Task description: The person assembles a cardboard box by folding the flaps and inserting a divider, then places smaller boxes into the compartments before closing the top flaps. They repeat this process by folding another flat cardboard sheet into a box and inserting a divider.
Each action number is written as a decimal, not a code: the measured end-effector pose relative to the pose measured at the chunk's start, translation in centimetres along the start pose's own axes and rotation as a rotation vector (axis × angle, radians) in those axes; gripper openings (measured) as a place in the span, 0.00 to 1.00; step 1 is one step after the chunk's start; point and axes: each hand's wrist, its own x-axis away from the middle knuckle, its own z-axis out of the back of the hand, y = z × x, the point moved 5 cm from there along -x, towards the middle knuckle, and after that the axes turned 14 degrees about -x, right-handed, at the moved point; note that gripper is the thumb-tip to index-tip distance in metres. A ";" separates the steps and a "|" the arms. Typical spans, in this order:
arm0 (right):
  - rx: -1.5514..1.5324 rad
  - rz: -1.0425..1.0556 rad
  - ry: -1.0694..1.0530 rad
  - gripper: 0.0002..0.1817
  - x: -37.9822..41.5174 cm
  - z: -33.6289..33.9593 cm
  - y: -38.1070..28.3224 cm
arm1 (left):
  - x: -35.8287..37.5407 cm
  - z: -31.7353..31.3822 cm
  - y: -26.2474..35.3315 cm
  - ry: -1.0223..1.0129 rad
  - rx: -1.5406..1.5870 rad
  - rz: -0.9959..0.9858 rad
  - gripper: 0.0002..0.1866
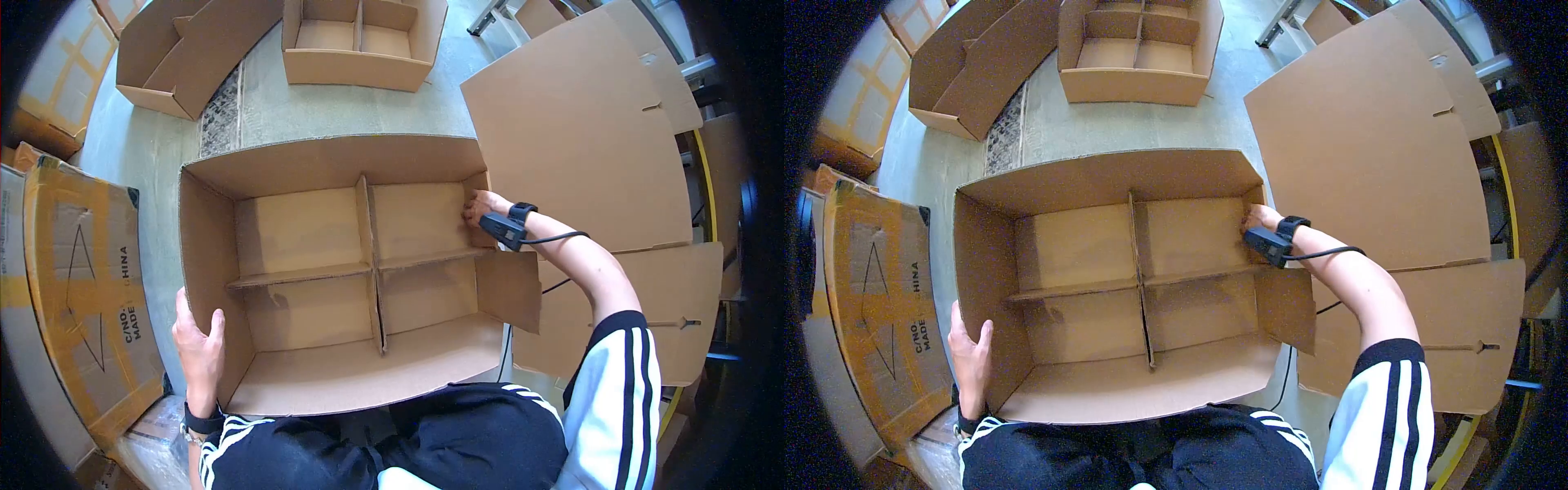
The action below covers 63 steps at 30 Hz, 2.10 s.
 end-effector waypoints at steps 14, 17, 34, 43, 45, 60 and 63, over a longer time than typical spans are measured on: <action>2.773 0.139 -0.279 0.19 2.1 -8.0 1.8 | -0.2 -0.1 -0.3 -0.096 0.025 0.048 0.30; 2.811 0.441 -0.253 0.23 8.4 -14.1 1.0 | 0.0 0.0 -0.1 -0.062 -0.012 0.067 0.31; 0.776 1.045 0.634 0.11 21.6 -17.7 8.3 | -0.1 -0.6 -1.1 0.016 -0.001 0.000 0.29; 1.793 0.683 -0.130 0.29 15.2 -22.4 15.2 | -0.1 -0.7 -1.6 0.005 -0.073 0.024 0.30; 1.830 0.662 -0.360 0.32 15.9 -21.3 14.9 | 0.1 -0.8 -2.1 0.065 -0.133 -0.009 0.30; 2.448 0.269 -0.880 0.56 18.2 -19.2 12.3 | -0.3 -0.5 -0.8 -0.008 -0.014 0.012 0.28; 2.232 0.346 -0.756 0.41 18.1 -20.9 11.6 | -0.1 -0.6 -1.0 -0.002 -0.023 0.029 0.29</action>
